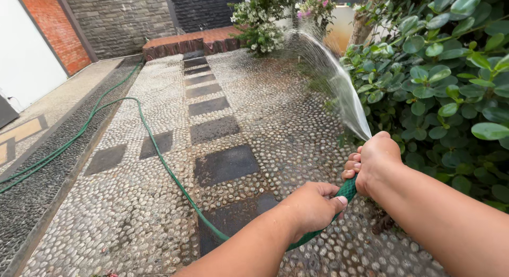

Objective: The person uses a garden hose to water several plants and bushes in an outdoor area. They move the hose to target different greenery and use their thumb to adjust the water spray.

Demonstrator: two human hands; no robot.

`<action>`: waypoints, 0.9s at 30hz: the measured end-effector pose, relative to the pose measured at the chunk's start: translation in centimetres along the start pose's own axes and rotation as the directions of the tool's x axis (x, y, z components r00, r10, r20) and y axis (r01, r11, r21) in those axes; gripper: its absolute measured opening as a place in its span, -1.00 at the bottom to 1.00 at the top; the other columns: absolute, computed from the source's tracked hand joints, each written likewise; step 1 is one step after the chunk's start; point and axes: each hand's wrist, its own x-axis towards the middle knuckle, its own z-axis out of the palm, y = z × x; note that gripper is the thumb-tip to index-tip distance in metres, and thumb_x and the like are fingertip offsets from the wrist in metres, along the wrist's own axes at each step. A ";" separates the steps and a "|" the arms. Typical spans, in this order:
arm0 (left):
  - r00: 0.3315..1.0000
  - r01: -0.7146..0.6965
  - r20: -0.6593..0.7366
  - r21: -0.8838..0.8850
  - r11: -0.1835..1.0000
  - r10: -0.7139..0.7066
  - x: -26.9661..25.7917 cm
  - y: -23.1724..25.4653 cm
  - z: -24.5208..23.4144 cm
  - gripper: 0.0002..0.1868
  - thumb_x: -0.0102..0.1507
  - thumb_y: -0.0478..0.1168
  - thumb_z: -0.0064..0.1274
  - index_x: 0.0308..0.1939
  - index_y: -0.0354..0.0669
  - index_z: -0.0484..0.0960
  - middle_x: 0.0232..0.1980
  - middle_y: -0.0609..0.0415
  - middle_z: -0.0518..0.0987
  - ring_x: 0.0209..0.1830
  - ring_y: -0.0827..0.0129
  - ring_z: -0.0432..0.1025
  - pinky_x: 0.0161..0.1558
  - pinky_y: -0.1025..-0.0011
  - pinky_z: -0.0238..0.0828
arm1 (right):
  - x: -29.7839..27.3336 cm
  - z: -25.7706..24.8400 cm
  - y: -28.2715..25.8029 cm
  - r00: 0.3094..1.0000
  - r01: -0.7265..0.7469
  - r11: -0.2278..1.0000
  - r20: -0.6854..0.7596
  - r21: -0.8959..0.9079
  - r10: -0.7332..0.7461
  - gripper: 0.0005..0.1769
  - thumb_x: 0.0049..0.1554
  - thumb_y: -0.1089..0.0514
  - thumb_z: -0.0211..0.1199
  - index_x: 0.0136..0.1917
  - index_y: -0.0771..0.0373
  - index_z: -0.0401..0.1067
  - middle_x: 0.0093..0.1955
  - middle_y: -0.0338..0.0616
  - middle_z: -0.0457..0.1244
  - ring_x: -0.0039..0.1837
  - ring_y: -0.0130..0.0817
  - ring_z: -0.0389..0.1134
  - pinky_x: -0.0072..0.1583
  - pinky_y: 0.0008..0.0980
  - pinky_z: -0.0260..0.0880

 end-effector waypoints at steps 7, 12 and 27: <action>0.985 0.082 0.151 0.002 0.997 -0.081 -1.1 -0.1 2.1 -0.77 0.36 -0.08 0.05 -0.02 -0.09 0.69 -0.28 0.19 0.61 -0.33 0.50 0.38 -0.22 0.40 0.37 | -1.3 -4.4 1.4 0.993 -0.007 0.999 -0.114 0.050 0.012 -0.69 0.26 -0.03 -0.28 -0.26 0.13 0.05 -0.46 -0.31 -0.08 -0.48 -0.49 -0.16 -0.37 -0.38 -0.14; 0.965 0.039 0.253 0.116 0.993 -0.067 -2.8 -0.4 4.1 -0.72 0.38 -0.06 0.04 -0.07 -0.18 0.71 -0.32 0.15 0.60 -0.36 0.44 0.37 -0.23 0.33 0.36 | -2.2 -7.9 2.8 0.977 -0.037 0.995 -0.207 0.091 0.055 -0.68 0.27 -0.03 -0.29 -0.27 0.11 0.02 -0.47 -0.32 -0.09 -0.49 -0.50 -0.17 -0.37 -0.39 -0.15; 0.867 0.021 0.484 0.199 0.980 -0.117 -14.7 -1.4 9.9 -0.72 0.32 -0.12 -0.01 -0.05 -0.21 0.66 -0.34 0.05 0.64 -0.48 0.41 0.50 -0.40 0.40 0.47 | -13.1 -18.3 9.4 0.915 -0.070 0.966 -0.370 0.251 0.163 -0.67 0.31 0.07 -0.35 -0.28 0.11 0.05 -0.47 -0.36 -0.09 -0.49 -0.55 -0.17 -0.36 -0.44 -0.14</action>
